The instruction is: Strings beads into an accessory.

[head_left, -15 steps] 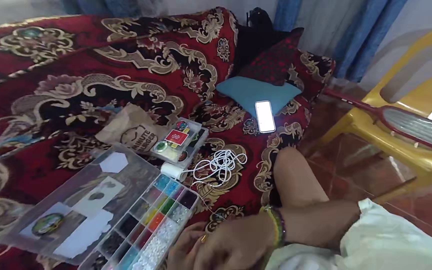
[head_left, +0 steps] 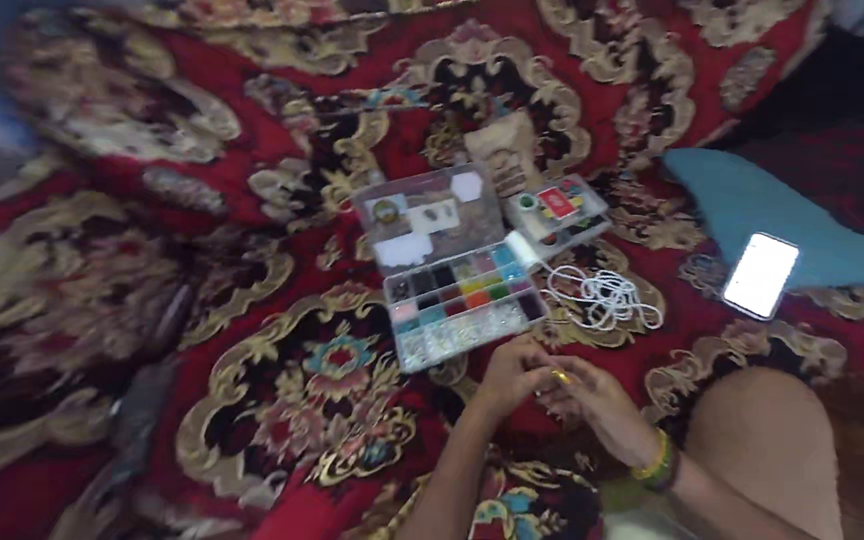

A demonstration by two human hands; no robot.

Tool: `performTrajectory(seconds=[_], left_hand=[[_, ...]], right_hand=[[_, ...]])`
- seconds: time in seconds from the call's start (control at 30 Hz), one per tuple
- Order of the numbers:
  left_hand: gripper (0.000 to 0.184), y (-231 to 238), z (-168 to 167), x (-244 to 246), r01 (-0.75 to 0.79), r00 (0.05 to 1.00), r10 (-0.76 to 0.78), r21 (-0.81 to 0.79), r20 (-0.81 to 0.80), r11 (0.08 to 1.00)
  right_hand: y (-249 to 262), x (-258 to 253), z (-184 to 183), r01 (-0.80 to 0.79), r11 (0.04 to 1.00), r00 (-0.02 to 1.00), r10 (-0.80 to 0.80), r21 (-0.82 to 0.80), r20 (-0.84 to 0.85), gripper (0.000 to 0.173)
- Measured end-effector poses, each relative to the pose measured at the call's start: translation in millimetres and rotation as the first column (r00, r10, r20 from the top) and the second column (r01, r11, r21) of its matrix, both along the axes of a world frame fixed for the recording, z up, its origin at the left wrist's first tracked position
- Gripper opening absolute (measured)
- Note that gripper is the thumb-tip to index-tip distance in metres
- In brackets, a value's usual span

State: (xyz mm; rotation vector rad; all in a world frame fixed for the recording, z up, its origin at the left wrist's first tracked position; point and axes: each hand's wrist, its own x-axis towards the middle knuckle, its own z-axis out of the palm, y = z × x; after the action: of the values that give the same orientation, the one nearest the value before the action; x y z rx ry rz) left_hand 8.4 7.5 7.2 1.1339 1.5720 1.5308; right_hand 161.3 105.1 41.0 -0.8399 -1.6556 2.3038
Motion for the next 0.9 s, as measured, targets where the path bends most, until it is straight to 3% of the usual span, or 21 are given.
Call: performTrajectory(seconds=[0.13,0.37,0.5,0.6,0.7,0.9], left_hand=[[0.008,-5,15,-7,-0.008,0.994,0.013,-0.052,0.111,0.999],[0.007,-25,46,-29,-0.036,0.979,0.032,0.014,0.202,0.999],[0.012,-51,63,-53,-0.244,0.969,0.245,-0.086,0.004,0.966],[0.019,-67,60,-72,-0.467,0.873,0.371,-0.319,-0.318,0.825],[0.021,-68,55,-77,-0.520,0.838,0.280,-0.534,-0.467,0.666],[0.022,-52,37,-74,-0.499,0.845,0.126,-0.681,-0.520,0.536]], right_hand=[[2,-4,8,-0.075,0.990,0.997,0.075,0.123,0.005,0.029],[-8,-29,38,-0.097,0.970,0.994,0.105,0.221,-0.021,0.019],[-23,-31,39,-0.110,0.959,0.989,0.132,0.262,-0.068,0.018],[-31,-26,31,-0.129,0.961,0.991,0.137,0.244,-0.013,0.018],[-34,-17,23,-0.183,0.950,0.983,0.172,0.253,0.066,0.017],[-36,-11,14,-0.228,0.929,0.973,0.210,0.291,0.092,0.016]])
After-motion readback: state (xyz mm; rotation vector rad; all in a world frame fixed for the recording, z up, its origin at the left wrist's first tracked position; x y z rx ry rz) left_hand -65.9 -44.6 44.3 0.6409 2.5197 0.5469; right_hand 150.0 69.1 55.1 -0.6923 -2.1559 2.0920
